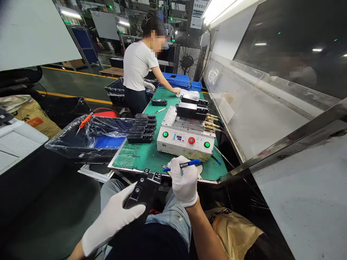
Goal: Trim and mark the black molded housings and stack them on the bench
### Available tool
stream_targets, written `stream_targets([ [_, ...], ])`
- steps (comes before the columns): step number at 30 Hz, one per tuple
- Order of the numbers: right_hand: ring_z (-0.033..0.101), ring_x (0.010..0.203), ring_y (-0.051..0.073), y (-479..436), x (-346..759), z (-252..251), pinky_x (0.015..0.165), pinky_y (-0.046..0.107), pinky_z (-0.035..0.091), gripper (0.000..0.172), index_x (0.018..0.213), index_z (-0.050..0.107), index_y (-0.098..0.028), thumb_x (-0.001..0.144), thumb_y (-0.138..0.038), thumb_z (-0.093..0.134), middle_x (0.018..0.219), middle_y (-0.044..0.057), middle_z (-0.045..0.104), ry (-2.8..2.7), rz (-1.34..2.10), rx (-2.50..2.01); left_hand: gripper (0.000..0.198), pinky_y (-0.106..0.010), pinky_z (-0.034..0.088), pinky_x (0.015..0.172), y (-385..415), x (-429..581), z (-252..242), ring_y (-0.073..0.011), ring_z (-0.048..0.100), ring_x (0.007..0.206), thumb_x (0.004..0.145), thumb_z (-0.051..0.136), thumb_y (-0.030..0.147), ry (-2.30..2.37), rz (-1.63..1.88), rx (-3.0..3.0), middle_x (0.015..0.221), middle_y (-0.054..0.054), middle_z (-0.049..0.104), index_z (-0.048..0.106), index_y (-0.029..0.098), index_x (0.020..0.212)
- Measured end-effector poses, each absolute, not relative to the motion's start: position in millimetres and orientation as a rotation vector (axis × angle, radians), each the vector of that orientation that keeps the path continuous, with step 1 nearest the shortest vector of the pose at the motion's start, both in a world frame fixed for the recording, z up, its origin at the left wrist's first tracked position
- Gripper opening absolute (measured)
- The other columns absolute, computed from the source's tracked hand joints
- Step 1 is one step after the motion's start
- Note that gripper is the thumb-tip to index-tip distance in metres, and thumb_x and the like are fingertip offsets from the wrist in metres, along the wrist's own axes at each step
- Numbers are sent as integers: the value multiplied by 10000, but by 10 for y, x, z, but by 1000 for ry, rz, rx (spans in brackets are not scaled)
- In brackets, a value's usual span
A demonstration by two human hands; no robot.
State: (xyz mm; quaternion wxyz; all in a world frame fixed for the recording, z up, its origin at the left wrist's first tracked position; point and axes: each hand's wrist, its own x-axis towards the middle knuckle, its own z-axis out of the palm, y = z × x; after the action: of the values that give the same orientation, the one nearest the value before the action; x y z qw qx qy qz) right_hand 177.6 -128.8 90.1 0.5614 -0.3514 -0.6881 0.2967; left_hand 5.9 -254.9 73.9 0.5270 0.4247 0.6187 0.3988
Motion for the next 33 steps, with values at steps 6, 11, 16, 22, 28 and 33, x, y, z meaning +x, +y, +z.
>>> stream_targets([
  [6, 628, 632, 133, -1353, 1594, 927, 607, 246, 511, 351, 777, 641, -209, 1065, -364, 515, 714, 2, 676, -1645, 878, -766, 560, -341, 490, 1034, -2539, 128, 781, -264, 642, 1148, 771, 687, 281, 1533, 944, 1116, 1260, -28, 712, 646, 227, 1327],
  [11, 645, 678, 147, -1286, 1544, 887, 659, 264, 519, 309, 791, 647, -203, 1048, -341, 546, 736, 20, 694, -1716, 836, -740, 519, -331, 494, 1003, -2546, 135, 785, -240, 654, 1066, 775, 669, 254, 1542, 947, 1113, 1195, -17, 722, 655, 228, 1293],
  [16, 626, 657, 142, -1350, 1592, 929, 629, 261, 505, 316, 789, 647, -206, 1054, -334, 531, 725, 10, 667, -1683, 790, -766, 548, -324, 481, 1031, -2530, 109, 746, -249, 631, 1167, 789, 681, 254, 1534, 972, 1137, 1277, -19, 706, 646, 239, 1336],
  [22, 605, 631, 131, -1470, 1551, 938, 601, 253, 481, 304, 768, 647, -201, 1041, -287, 542, 701, 8, 645, -1805, 829, -703, 565, -325, 445, 1094, -2482, 78, 667, -250, 606, 1252, 847, 716, 317, 1479, 1015, 1201, 1356, -27, 678, 613, 260, 1399],
  [28, 616, 628, 137, -1410, 1529, 885, 603, 268, 478, 246, 790, 656, -198, 1015, -251, 572, 704, 13, 652, -1896, 776, -651, 511, -323, 454, 1070, -2482, 78, 693, -250, 620, 1226, 877, 703, 368, 1454, 1035, 1188, 1327, -33, 693, 637, 250, 1370],
  [33, 608, 640, 149, -1420, 1559, 862, 619, 294, 484, 261, 782, 659, -200, 1019, -240, 554, 711, 21, 647, -1888, 718, -631, 512, -319, 442, 1095, -2480, 49, 691, -242, 612, 1261, 898, 687, 375, 1434, 1039, 1180, 1376, -17, 676, 619, 277, 1396],
])
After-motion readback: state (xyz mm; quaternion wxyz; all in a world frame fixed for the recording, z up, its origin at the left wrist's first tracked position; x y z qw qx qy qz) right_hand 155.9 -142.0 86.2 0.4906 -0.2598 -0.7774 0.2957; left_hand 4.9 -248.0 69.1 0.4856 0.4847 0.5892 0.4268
